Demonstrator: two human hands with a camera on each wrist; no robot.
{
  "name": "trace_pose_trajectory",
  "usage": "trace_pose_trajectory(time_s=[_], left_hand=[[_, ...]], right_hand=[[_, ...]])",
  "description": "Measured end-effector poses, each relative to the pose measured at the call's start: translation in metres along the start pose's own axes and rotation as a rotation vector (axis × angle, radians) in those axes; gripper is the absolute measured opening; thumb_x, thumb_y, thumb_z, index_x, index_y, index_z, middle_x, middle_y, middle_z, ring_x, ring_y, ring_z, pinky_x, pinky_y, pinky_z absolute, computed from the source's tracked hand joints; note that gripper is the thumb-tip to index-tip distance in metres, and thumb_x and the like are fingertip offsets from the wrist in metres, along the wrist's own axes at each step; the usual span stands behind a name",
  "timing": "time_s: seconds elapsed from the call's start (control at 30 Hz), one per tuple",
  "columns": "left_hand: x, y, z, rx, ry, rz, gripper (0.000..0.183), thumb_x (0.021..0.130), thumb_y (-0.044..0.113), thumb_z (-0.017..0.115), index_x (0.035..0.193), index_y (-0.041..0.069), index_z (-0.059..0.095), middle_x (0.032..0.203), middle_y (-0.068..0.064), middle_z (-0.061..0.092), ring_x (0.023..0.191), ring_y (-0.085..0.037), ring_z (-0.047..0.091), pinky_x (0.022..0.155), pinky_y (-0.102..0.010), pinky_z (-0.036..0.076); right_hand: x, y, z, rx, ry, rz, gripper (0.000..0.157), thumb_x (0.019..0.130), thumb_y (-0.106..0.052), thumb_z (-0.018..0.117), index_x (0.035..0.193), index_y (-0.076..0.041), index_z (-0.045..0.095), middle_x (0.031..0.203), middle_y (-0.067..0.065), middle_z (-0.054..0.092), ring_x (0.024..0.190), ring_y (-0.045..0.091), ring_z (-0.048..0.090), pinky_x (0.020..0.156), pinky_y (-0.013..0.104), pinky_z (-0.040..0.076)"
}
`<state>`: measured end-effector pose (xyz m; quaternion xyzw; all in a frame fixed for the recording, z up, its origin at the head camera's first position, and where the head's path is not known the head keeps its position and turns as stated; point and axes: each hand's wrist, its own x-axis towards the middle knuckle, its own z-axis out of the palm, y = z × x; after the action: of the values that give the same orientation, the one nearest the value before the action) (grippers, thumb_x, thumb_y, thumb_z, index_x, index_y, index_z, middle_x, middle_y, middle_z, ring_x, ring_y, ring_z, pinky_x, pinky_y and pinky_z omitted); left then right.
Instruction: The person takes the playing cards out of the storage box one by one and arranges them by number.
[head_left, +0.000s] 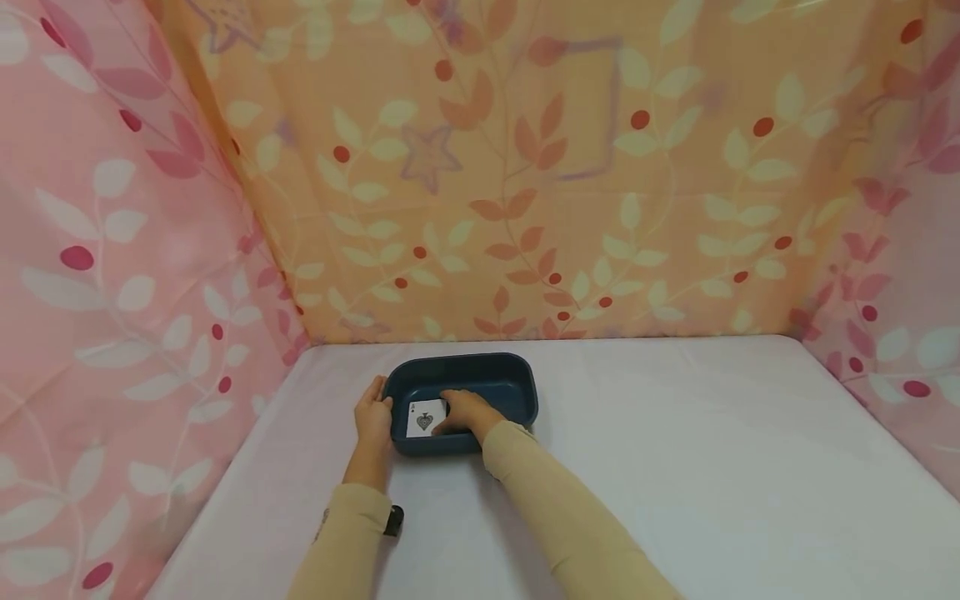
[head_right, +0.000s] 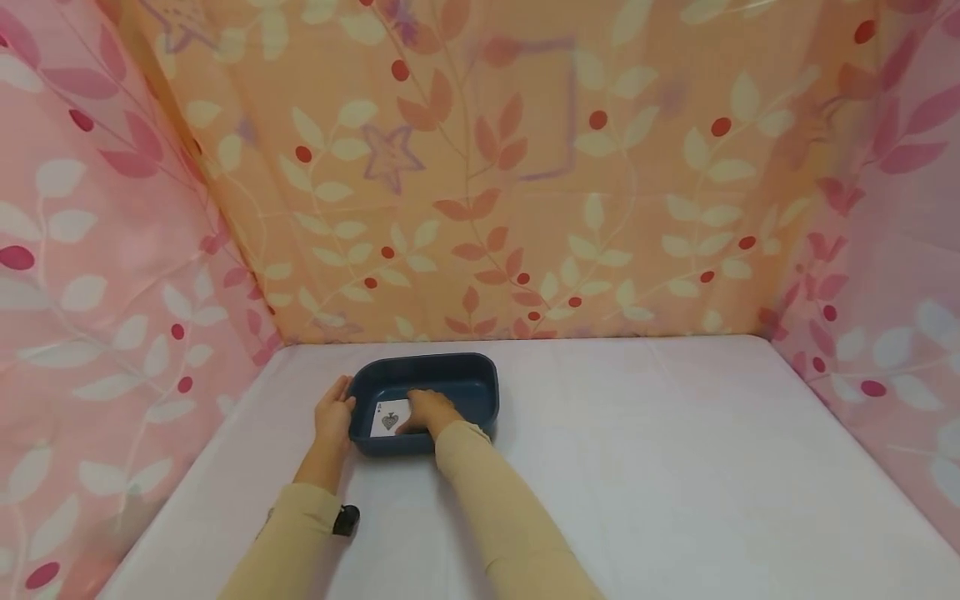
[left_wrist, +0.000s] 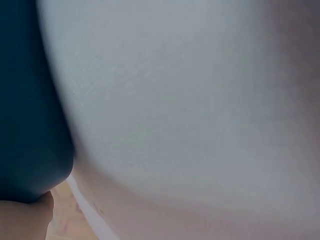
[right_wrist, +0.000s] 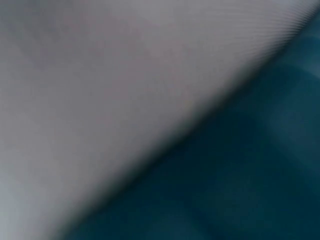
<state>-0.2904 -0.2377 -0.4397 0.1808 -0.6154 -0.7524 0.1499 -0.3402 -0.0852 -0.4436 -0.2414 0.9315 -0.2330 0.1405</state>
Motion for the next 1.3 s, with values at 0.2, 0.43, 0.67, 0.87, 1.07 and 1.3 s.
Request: trace_pose_trajectory(time_s=[0.2,0.43,0.67,0.87,1.07,1.3], left_hand=[[0.0002,0.0007,0.0017,0.015,0.013,-0.033,0.054,0.099,-0.011,0.030,0.152,0.000,0.024,0.157,-0.013,0.027,0.144,-0.023,0.023,0.117,-0.034,0.019],[-0.0010,0.0016,0.0008,-0.008,0.013,-0.039,0.054,0.099,-0.011,0.030,0.152,-0.001,0.024,0.157,-0.013,0.026,0.144,-0.022,0.022,0.116,-0.033,0.019],[-0.0031,0.0027,0.0000,0.000,-0.007,-0.003,0.054,0.098,-0.013,0.029,0.151,-0.004,0.022,0.156,-0.016,0.025,0.144,-0.024,0.021,0.117,-0.033,0.017],[-0.0038,0.0049,0.0001,0.024,-0.005,-0.022,0.053,0.100,-0.010,0.030,0.152,-0.002,0.022,0.157,-0.014,0.026,0.145,-0.022,0.021,0.117,-0.032,0.017],[-0.0043,0.0062,0.0005,0.031,0.000,-0.028,0.053,0.100,-0.009,0.030,0.152,-0.001,0.022,0.157,-0.013,0.025,0.145,-0.022,0.020,0.117,-0.033,0.016],[-0.0062,0.0060,0.0011,0.023,0.002,-0.028,0.054,0.100,-0.010,0.030,0.152,-0.001,0.022,0.157,-0.014,0.025,0.145,-0.022,0.020,0.117,-0.033,0.015]], right_hand=[[-0.0020,-0.0033,-0.0012,-0.066,0.002,-0.010,0.067,0.079,-0.032,0.081,0.137,-0.009,0.056,0.134,0.010,0.058,0.123,0.029,0.052,0.104,0.040,0.041],[-0.0055,-0.0054,-0.0018,-0.060,0.001,-0.023,0.066,0.077,-0.032,0.083,0.136,-0.016,0.057,0.131,0.013,0.058,0.119,0.031,0.054,0.098,0.044,0.044],[-0.0052,-0.0074,-0.0029,-0.112,-0.027,-0.029,0.062,0.078,-0.035,0.081,0.135,-0.023,0.059,0.131,0.013,0.057,0.119,0.032,0.052,0.094,0.050,0.045],[-0.0039,-0.0066,-0.0041,-0.062,-0.042,-0.002,0.057,0.079,-0.031,0.081,0.129,-0.019,0.057,0.123,0.013,0.058,0.111,0.029,0.053,0.095,0.051,0.043],[0.0003,-0.0046,-0.0027,0.013,-0.047,0.002,0.058,0.077,-0.026,0.084,0.123,-0.016,0.051,0.112,0.010,0.058,0.099,0.025,0.054,0.091,0.046,0.043],[0.0039,-0.0019,0.0016,0.166,-0.024,-0.100,0.058,0.075,-0.012,0.084,0.120,-0.010,0.048,0.096,0.006,0.061,0.082,0.018,0.056,0.078,0.032,0.045]])
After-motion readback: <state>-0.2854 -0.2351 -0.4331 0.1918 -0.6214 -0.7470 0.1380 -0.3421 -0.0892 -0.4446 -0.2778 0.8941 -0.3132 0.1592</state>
